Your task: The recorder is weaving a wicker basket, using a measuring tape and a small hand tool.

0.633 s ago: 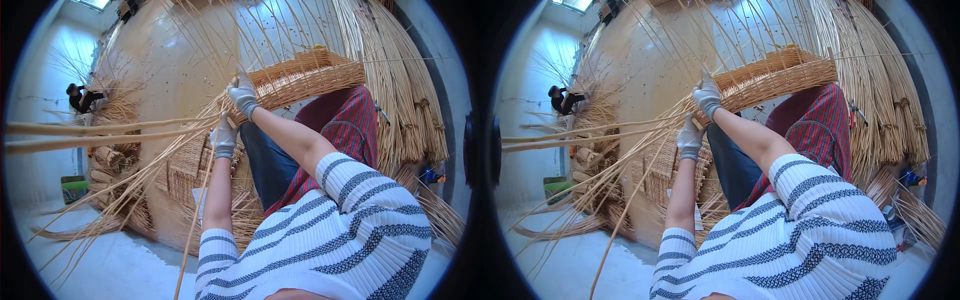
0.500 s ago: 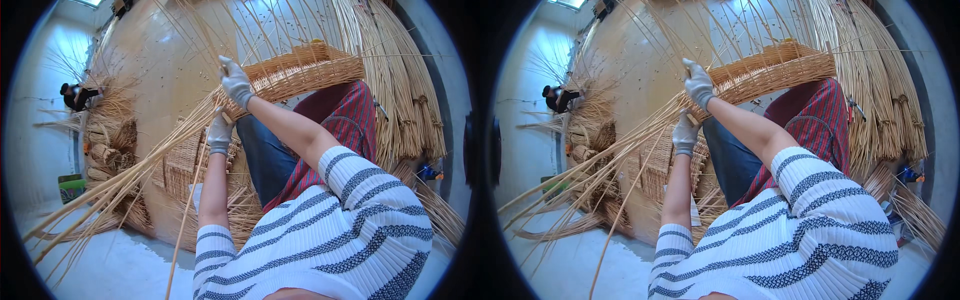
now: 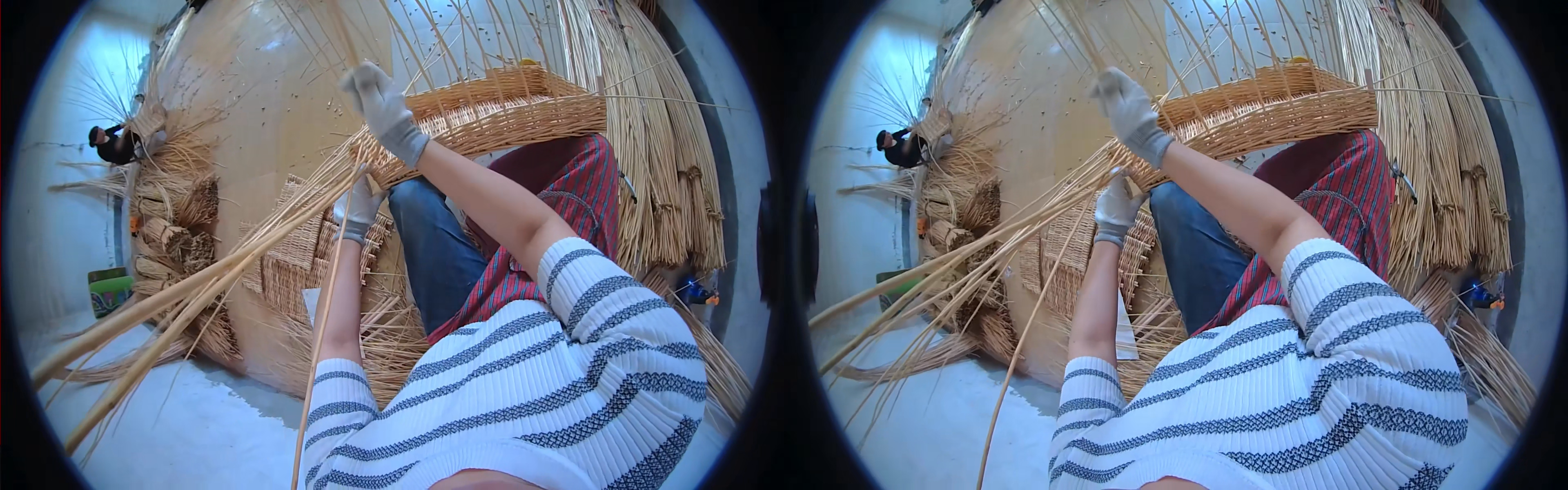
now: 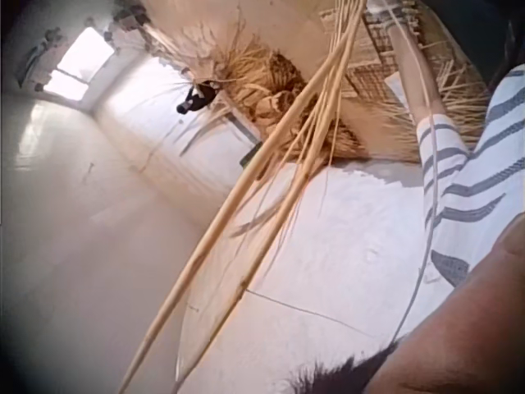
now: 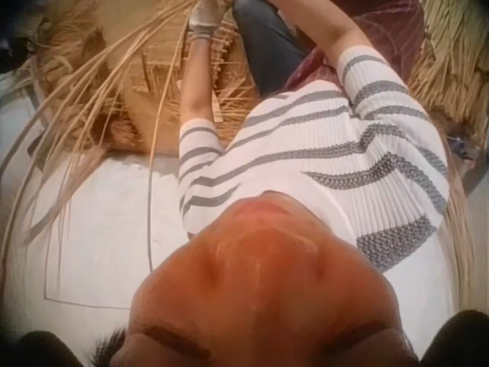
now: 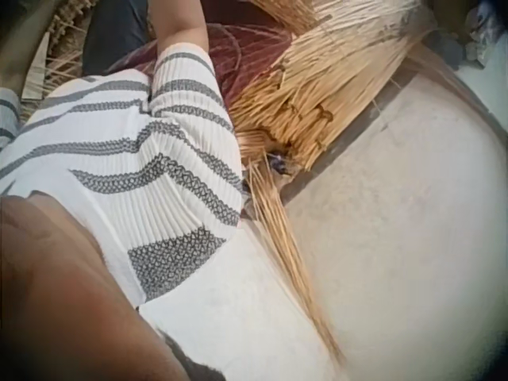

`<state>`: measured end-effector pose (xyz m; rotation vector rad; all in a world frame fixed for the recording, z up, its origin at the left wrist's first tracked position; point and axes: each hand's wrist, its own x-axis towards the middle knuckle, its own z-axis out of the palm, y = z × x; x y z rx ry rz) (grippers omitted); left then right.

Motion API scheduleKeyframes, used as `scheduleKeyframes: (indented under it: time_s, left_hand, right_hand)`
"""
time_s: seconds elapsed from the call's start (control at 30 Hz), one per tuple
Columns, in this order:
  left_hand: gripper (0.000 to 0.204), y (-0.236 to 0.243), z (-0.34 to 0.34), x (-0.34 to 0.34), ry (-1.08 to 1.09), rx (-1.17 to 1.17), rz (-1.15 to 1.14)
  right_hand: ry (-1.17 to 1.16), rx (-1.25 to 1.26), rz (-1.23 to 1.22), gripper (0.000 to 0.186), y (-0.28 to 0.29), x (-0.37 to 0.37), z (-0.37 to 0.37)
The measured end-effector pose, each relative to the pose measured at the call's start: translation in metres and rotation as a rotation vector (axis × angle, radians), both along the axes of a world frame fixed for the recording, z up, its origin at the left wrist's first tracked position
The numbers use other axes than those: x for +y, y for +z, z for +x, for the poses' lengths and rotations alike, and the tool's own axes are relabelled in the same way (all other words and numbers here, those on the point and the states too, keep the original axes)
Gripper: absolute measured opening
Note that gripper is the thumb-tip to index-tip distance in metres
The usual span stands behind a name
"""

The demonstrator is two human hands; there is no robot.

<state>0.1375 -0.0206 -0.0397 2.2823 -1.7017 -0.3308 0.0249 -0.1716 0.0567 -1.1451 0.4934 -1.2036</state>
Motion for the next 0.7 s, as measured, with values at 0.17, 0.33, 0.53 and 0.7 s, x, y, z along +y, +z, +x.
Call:
scheduleKeyframes:
  time_s: [0.17, 0.33, 0.53, 0.7]
  left_hand:
    - [0.058, -0.004, 0.007, 0.000, -0.029, 0.006, 0.025]
    - [0.053, -0.003, 0.001, -0.014, -0.084, 0.021, -0.050]
    - [0.046, 0.015, -0.055, 0.001, -0.009, 0.008, -0.204]
    - [0.053, 0.048, -0.082, -0.066, 0.210, 0.892, -0.087]
  right_hand:
    - [0.150, -0.193, 0.288, 0.037, -0.073, 0.002, -0.094]
    - [0.055, -0.337, 0.488, 0.041, -0.097, -0.001, -0.127]
    - [-0.117, 0.012, 0.536, 0.021, -0.099, -0.005, -0.151]
    - [-0.079, 0.102, 0.497, 0.013, -0.093, -0.002, -0.144]
